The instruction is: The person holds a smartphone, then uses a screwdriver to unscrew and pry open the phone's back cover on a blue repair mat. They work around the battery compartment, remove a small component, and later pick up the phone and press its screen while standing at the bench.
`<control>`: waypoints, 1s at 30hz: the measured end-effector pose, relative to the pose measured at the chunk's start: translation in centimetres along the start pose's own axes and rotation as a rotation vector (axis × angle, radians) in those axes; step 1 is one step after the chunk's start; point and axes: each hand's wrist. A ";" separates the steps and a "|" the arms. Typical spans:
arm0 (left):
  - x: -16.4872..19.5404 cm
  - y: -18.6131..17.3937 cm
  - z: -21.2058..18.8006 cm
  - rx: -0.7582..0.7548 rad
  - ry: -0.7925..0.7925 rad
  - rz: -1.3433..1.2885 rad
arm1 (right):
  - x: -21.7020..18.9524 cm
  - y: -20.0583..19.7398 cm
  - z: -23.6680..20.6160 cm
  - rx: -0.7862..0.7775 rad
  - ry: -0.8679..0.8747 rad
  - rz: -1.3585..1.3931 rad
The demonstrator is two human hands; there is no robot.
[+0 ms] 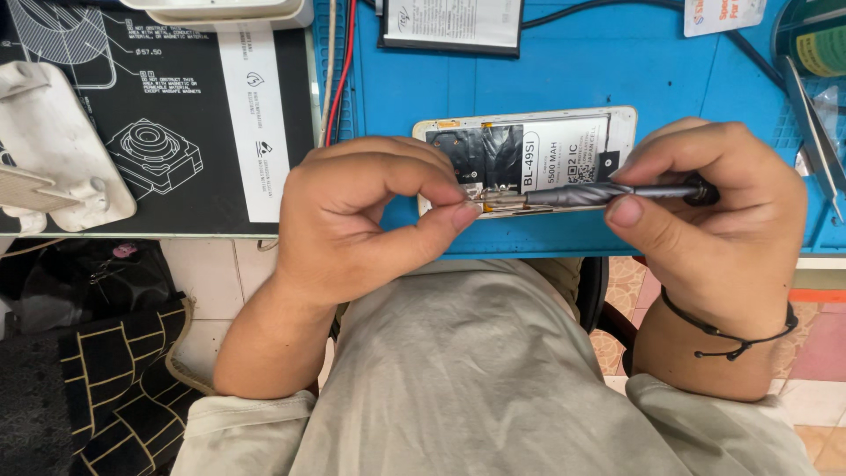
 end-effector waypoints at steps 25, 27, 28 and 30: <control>-1.3 0.2 0.2 0.212 0.068 0.781 | -6.8 1.5 9.1 -0.664 -0.654 -1.010; -1.4 0.1 0.3 0.220 0.092 0.774 | -6.7 1.8 9.7 -0.652 -0.671 -1.040; -1.4 0.1 0.3 0.224 0.103 0.775 | -6.7 1.9 10.0 -0.648 -0.683 -1.024; -1.4 0.1 0.2 0.232 0.123 0.777 | -6.6 2.0 10.2 -0.644 -0.692 -0.997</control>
Point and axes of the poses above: each hand's wrist, its own z-axis towards the middle knuckle, its own y-axis out of the palm, x = y × z, and after that the axes turned 15 degrees about -y, right-handed
